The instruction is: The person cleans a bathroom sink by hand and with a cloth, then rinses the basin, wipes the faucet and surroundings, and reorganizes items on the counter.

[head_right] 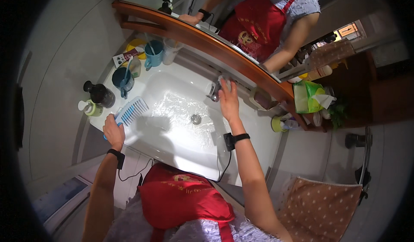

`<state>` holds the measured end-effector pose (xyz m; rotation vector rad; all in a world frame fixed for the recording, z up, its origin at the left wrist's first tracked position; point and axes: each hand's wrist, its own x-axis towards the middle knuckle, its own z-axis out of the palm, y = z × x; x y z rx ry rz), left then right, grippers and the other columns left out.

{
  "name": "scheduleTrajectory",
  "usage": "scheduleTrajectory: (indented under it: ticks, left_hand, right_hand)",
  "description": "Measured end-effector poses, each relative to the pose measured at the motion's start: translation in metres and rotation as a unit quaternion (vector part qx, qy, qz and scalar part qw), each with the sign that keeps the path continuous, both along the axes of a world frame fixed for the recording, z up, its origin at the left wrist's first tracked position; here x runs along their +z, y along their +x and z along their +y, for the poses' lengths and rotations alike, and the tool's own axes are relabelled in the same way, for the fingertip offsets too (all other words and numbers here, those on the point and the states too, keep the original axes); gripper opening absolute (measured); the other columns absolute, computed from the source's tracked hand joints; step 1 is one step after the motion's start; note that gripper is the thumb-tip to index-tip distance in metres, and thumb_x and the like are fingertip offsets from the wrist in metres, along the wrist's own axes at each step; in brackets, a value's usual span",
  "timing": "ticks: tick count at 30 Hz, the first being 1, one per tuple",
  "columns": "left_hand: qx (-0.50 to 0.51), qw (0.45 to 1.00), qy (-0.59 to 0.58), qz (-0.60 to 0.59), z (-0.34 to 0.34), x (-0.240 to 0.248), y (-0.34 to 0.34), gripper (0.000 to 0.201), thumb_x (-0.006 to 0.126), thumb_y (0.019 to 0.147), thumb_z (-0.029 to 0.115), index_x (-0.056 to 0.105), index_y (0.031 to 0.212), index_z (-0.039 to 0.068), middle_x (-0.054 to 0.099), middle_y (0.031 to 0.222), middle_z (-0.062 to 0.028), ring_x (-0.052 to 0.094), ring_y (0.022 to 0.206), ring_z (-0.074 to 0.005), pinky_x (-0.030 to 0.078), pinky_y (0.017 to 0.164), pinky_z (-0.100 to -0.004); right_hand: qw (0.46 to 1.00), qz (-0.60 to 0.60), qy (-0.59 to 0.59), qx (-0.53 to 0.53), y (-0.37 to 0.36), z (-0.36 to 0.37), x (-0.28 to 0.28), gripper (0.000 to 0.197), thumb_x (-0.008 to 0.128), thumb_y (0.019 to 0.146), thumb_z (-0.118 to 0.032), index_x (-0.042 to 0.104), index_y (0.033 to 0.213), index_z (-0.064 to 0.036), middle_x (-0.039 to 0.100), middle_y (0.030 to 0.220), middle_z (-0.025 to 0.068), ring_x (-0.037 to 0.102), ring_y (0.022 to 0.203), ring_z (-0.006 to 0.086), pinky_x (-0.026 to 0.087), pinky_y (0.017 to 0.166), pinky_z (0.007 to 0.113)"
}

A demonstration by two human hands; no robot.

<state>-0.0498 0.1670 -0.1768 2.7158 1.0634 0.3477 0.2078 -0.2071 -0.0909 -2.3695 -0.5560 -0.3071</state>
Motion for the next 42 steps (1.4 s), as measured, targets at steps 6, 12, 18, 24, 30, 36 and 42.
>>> scheduleTrajectory:
  ticks: [6, 12, 18, 24, 30, 36, 42]
  left_hand:
    - [0.0, 1.0, -0.026, 0.003, 0.004, 0.001, -0.005, 0.048, 0.074, 0.073, 0.006, 0.052, 0.116, 0.005, 0.059, 0.108, -0.0119, 0.055, 0.108, -0.0326, 0.041, 0.086, -0.0442]
    - [-0.002, 1.0, -0.012, -0.006, 0.004, 0.0, -0.005, 0.047, 0.074, 0.074, 0.007, 0.052, 0.115, 0.005, 0.059, 0.109, -0.0118, 0.056, 0.107, -0.0325, 0.041, 0.086, -0.0442]
    - [-0.026, 0.999, -0.015, -0.025, 0.003, -0.003, -0.003, 0.044, 0.074, 0.074, 0.007, 0.051, 0.112, 0.006, 0.058, 0.107, -0.0117, 0.056, 0.104, -0.0327, 0.04, 0.083, -0.0448]
    - [-0.019, 0.999, -0.013, -0.032, 0.008, -0.004, -0.009, 0.041, 0.073, 0.074, 0.006, 0.051, 0.109, 0.006, 0.057, 0.105, -0.0113, 0.055, 0.103, -0.0323, 0.04, 0.084, -0.0446]
    - [-0.014, 1.0, -0.001, -0.022, 0.005, -0.004, -0.007, 0.043, 0.077, 0.072, 0.01, 0.05, 0.105, 0.009, 0.057, 0.104, -0.0084, 0.055, 0.104, -0.0289, 0.04, 0.084, -0.0421]
    - [-0.005, 1.0, 0.0, -0.02, 0.001, 0.0, -0.004, 0.044, 0.077, 0.072, 0.01, 0.051, 0.107, 0.009, 0.057, 0.106, -0.0078, 0.055, 0.105, -0.0285, 0.04, 0.085, -0.0421]
    - [0.009, 1.0, 0.003, -0.006, 0.003, -0.007, -0.004, 0.046, 0.077, 0.072, 0.01, 0.052, 0.11, 0.008, 0.057, 0.105, -0.0086, 0.055, 0.105, -0.0293, 0.04, 0.085, -0.0425]
  right_hand:
    - [0.966, -0.115, -0.233, 0.013, 0.032, 0.015, -0.011, 0.044, 0.051, 0.099, -0.027, 0.051, 0.142, -0.0185, 0.045, 0.144, 0.0184, 0.043, 0.132, 0.042, 0.037, 0.111, 0.045]
    - [0.939, 0.04, -0.339, 0.043, 0.076, 0.049, 0.018, 0.034, 0.056, 0.093, -0.026, 0.063, 0.122, -0.0114, 0.066, 0.117, 0.0148, 0.063, 0.106, 0.0333, 0.044, 0.098, 0.05]
    - [0.832, -0.124, -0.537, 0.071, 0.069, 0.05, -0.009, 0.031, 0.053, 0.093, -0.031, 0.07, 0.108, -0.0099, 0.068, 0.111, 0.0088, 0.058, 0.117, 0.0262, 0.04, 0.105, 0.047]
    - [0.79, -0.095, -0.59, 0.139, 0.02, 0.056, -0.015, 0.034, 0.052, 0.093, -0.028, 0.067, 0.115, -0.0065, 0.064, 0.119, 0.0105, 0.044, 0.132, 0.0298, 0.031, 0.115, 0.046]
    - [0.922, -0.07, -0.37, 0.095, -0.02, 0.037, -0.027, 0.044, 0.057, 0.089, -0.014, 0.054, 0.131, 0.0007, 0.048, 0.142, 0.0172, 0.038, 0.138, 0.0352, 0.031, 0.115, 0.046]
    - [0.997, 0.011, -0.078, -0.009, -0.027, 0.047, -0.04, 0.053, 0.048, 0.096, -0.014, 0.037, 0.145, 0.0043, 0.034, 0.152, 0.024, 0.031, 0.141, 0.041, 0.025, 0.118, 0.045]
    - [0.989, 0.052, 0.083, -0.108, -0.035, 0.057, -0.055, 0.053, 0.042, 0.101, -0.021, 0.034, 0.145, 0.007, 0.033, 0.152, 0.0253, 0.03, 0.142, 0.0401, 0.023, 0.118, 0.041]
